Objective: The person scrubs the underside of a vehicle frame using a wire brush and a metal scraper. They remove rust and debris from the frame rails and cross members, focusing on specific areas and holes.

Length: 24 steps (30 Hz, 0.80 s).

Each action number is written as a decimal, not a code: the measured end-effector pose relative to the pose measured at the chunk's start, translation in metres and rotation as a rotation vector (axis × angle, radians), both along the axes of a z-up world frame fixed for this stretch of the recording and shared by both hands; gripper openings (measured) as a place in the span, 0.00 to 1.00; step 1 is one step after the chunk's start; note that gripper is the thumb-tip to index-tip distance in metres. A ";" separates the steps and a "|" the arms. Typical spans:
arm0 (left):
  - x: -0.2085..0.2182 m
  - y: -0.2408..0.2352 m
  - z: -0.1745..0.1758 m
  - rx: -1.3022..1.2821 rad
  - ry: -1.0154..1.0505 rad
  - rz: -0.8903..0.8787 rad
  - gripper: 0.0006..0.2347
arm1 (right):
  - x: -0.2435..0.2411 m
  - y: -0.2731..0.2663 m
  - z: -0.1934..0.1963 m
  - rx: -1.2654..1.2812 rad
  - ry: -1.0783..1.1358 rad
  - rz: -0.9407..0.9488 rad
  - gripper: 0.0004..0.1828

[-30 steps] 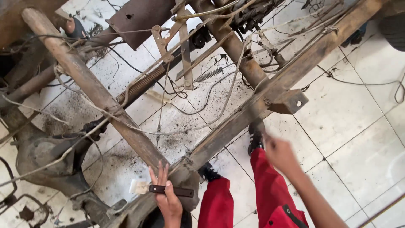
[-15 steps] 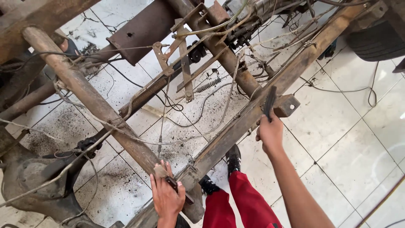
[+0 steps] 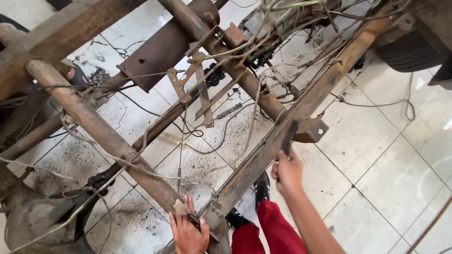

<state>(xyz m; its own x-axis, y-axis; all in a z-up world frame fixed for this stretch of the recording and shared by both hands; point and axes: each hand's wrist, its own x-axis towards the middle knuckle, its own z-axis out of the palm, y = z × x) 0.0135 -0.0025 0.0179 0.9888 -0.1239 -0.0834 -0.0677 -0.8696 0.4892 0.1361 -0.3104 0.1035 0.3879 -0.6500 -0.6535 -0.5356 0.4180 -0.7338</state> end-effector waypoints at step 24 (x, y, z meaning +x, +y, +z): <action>-0.007 0.001 -0.011 0.135 0.086 -0.022 0.33 | -0.108 0.013 -0.028 -0.550 0.177 0.619 0.29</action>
